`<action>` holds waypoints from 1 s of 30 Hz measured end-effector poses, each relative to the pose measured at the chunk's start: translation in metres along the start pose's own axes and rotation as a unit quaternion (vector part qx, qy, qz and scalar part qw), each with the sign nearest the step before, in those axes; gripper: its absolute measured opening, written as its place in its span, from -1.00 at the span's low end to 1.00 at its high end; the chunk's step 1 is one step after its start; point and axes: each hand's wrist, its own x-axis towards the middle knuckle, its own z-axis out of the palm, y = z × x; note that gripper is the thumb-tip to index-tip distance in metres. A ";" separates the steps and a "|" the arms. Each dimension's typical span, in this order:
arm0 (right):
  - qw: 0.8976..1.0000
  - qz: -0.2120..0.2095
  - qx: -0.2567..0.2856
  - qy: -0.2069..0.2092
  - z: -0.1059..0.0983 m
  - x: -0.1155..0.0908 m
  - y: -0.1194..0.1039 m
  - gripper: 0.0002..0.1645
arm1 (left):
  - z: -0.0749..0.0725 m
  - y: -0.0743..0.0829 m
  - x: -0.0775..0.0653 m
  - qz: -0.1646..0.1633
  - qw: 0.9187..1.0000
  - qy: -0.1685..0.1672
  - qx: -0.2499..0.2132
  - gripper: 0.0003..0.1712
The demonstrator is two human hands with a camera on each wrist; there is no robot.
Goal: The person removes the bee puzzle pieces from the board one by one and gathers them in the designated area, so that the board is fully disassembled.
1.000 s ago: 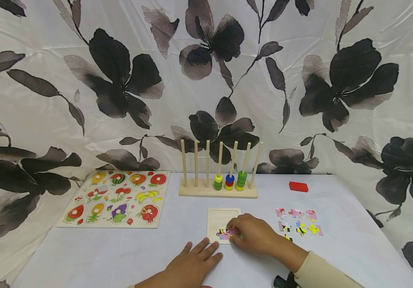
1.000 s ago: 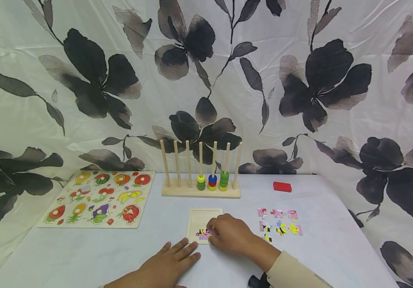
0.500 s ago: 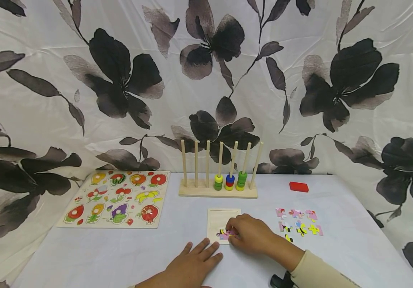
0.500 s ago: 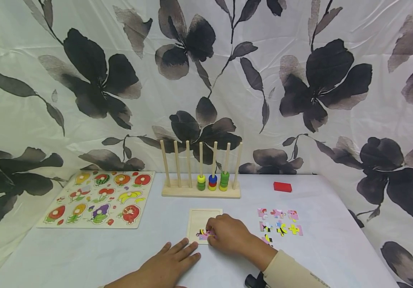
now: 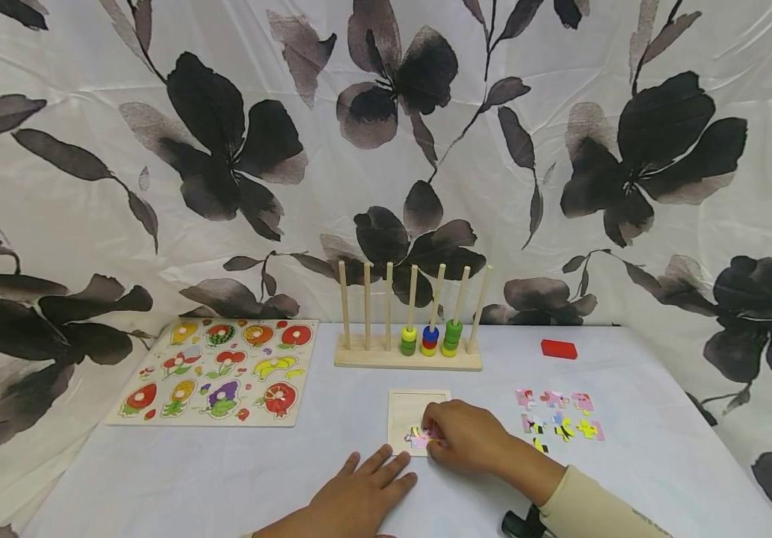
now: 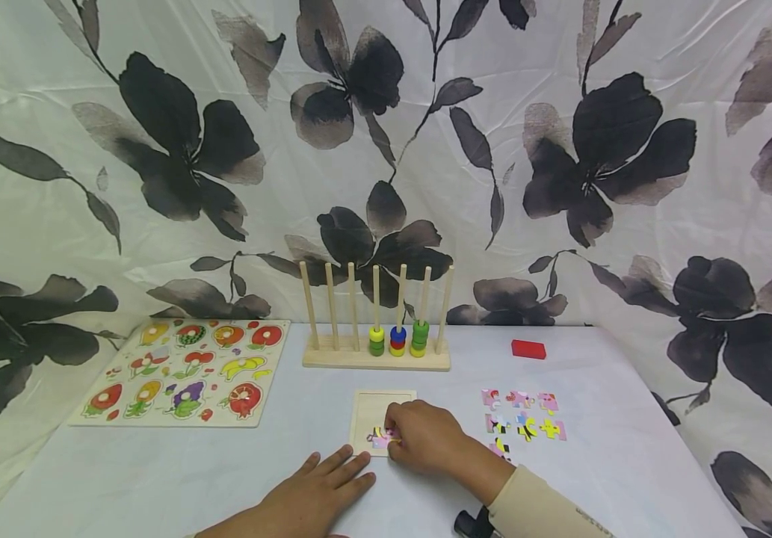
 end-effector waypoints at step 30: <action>1.000 0.002 0.019 0.003 0.002 -0.002 -0.004 -0.65 | 0.002 0.001 -0.001 -0.001 1.000 0.011 0.021 -0.12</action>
